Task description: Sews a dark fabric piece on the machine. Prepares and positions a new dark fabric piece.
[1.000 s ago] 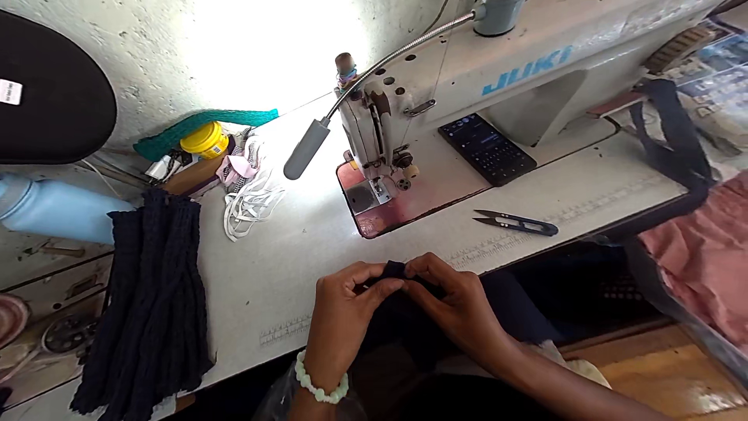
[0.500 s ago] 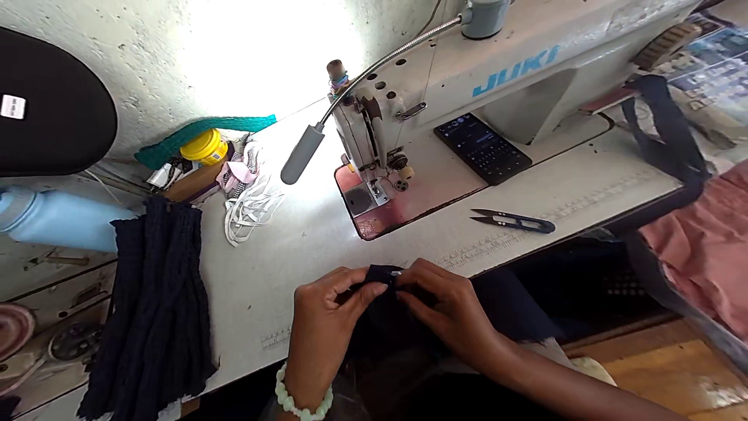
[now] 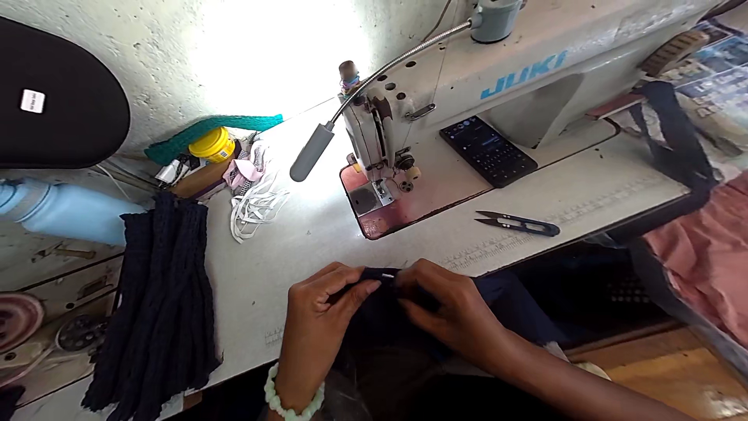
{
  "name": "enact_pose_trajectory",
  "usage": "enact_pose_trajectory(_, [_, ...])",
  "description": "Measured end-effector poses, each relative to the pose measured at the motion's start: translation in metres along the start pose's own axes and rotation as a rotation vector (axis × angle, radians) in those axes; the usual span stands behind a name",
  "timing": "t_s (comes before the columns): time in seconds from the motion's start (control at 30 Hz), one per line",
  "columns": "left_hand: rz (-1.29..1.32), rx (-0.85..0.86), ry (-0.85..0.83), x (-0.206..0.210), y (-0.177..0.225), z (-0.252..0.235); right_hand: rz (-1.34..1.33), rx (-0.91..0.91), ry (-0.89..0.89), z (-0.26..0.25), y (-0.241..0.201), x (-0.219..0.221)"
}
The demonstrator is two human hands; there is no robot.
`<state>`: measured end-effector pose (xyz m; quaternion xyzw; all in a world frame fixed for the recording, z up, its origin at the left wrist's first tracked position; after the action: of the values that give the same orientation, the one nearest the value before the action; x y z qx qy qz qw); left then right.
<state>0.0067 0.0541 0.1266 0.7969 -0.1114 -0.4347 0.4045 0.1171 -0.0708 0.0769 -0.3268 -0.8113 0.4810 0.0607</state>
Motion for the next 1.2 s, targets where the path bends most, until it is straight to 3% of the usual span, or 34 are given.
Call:
enact_pose_trajectory(0.13, [-0.090,0.057,-0.026,-0.026,0.009,-0.009,0.222,-0.083,0.022,0.008,-0.008,0.002])
enact_pose_trajectory(0.27, [-0.297,0.096,-0.149,-0.029,0.013,-0.037,-0.010,0.025,-0.052,0.008,-0.001,0.005])
enact_pose_trajectory(0.37, [-0.454,0.038,-0.240,0.005,-0.010,-0.075,-0.256,0.306,-0.096,0.007,0.028,0.015])
enact_pose_trajectory(0.53, [-0.534,-0.205,-0.420,0.086,-0.070,-0.119,-0.080,0.577,-0.028,-0.005,0.077,0.004])
enact_pose_trajectory(0.6, [-0.552,-0.262,-0.371,0.098,-0.082,-0.123,-0.047,0.610,-0.038,-0.009,0.083,-0.002])
enact_pose_trajectory(0.73, [-0.593,-0.303,-0.115,0.092,-0.075,-0.114,-0.035,0.629,-0.083,-0.009,0.085,-0.002])
enact_pose_trajectory(0.87, [-0.598,-0.138,0.071,0.100,-0.065,-0.099,-0.024,0.606,-0.091,-0.008,0.084,0.000])
enact_pose_trajectory(1.1, [-0.758,0.051,0.077,0.112,-0.051,-0.075,-0.011,0.511,-0.078,-0.008,0.082,-0.002])
enact_pose_trajectory(1.2, [-0.762,0.109,0.094,0.117,-0.052,-0.062,0.137,0.416,-0.147,-0.029,0.083,-0.019])
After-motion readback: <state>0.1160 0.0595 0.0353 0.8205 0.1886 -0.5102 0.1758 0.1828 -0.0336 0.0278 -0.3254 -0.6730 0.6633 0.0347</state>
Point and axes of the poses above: each hand's wrist, its own z-axis away from the middle knuckle, its own x-axis out of the palm, y = z × x, the point moved 8 cm from there along -z, towards the middle knuckle, and after that the axes turned 10 degrees about -z, right-handed, at the moved point
